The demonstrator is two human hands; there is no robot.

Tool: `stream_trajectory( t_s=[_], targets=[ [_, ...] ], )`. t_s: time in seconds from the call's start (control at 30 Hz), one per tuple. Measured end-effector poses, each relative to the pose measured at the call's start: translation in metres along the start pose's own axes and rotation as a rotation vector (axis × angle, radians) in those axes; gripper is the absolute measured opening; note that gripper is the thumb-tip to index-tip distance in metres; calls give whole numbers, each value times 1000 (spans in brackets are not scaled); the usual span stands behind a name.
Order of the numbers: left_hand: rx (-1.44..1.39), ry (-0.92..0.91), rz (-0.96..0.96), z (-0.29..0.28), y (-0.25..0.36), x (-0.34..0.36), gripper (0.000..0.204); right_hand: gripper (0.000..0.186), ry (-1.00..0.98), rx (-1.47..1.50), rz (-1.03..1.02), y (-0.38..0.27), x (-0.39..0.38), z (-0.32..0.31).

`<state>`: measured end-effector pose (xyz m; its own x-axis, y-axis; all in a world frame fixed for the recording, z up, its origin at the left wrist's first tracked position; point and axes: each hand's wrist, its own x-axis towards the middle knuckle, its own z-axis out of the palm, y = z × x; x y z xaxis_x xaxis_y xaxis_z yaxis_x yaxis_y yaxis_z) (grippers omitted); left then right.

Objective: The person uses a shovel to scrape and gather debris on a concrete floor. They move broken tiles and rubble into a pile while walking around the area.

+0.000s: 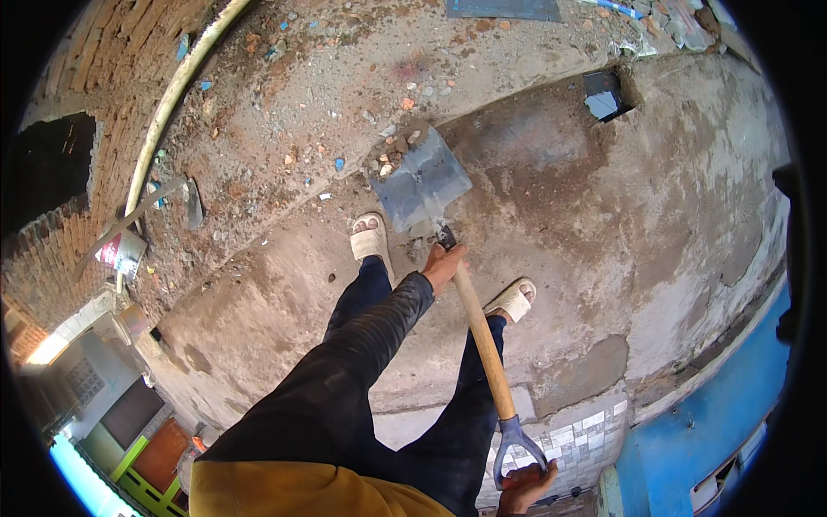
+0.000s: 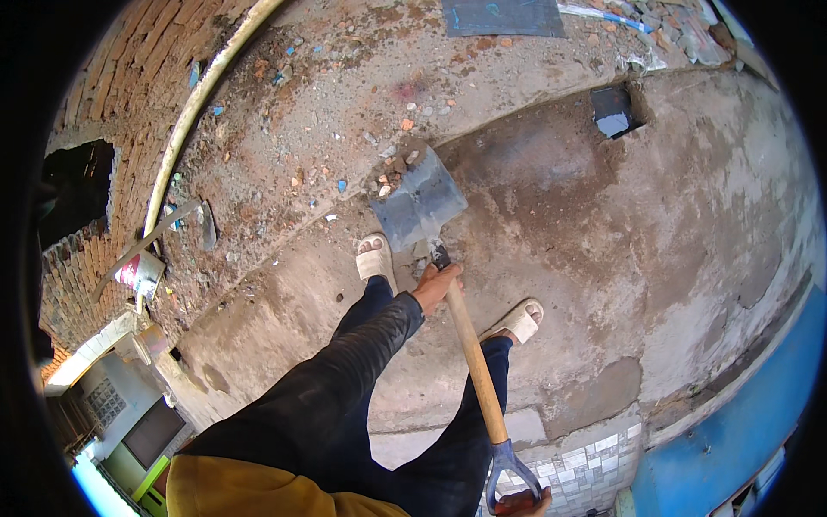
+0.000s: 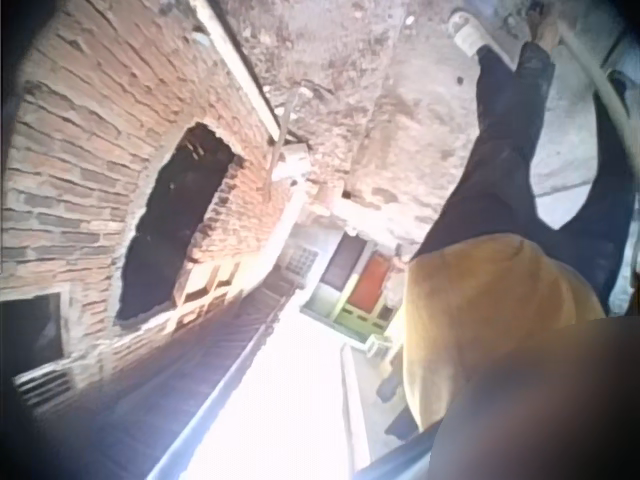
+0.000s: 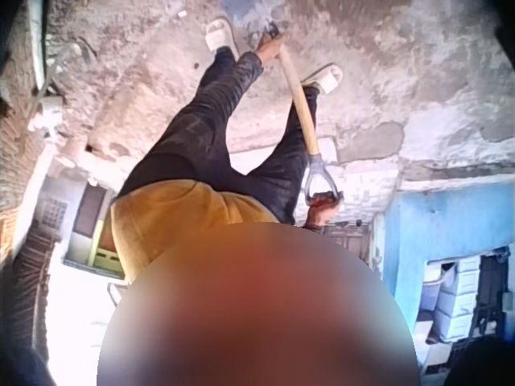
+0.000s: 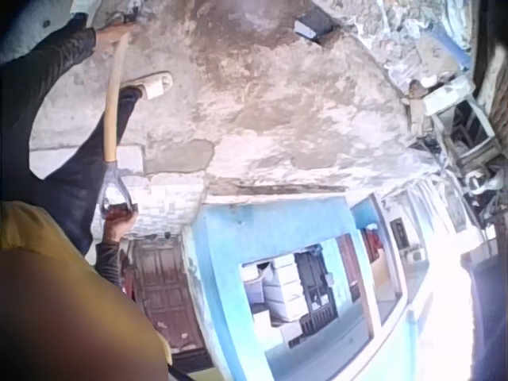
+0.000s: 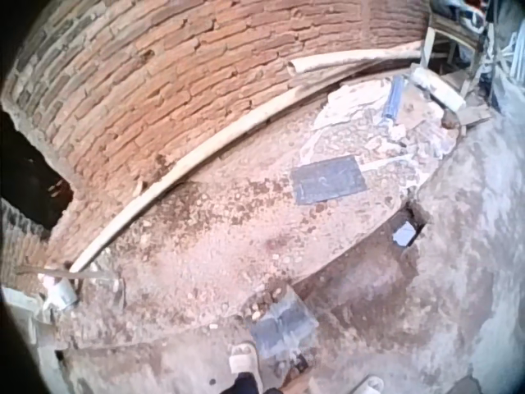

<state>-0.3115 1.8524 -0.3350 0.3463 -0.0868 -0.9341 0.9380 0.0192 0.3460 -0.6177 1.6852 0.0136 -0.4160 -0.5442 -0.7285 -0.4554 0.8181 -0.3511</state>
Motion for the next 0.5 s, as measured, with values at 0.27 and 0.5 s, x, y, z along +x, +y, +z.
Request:
stream_trajectory(
  t_s=[0.27, 0.5],
  targets=[
    [-172, 205, 374, -59, 160, -81, 36, 54, -395, 89, 101, -26, -64, 40],
    [-71, -116, 29, -3, 3, -23, 45, 57, -158, 12, 58, -36, -67, -5]
  ],
)
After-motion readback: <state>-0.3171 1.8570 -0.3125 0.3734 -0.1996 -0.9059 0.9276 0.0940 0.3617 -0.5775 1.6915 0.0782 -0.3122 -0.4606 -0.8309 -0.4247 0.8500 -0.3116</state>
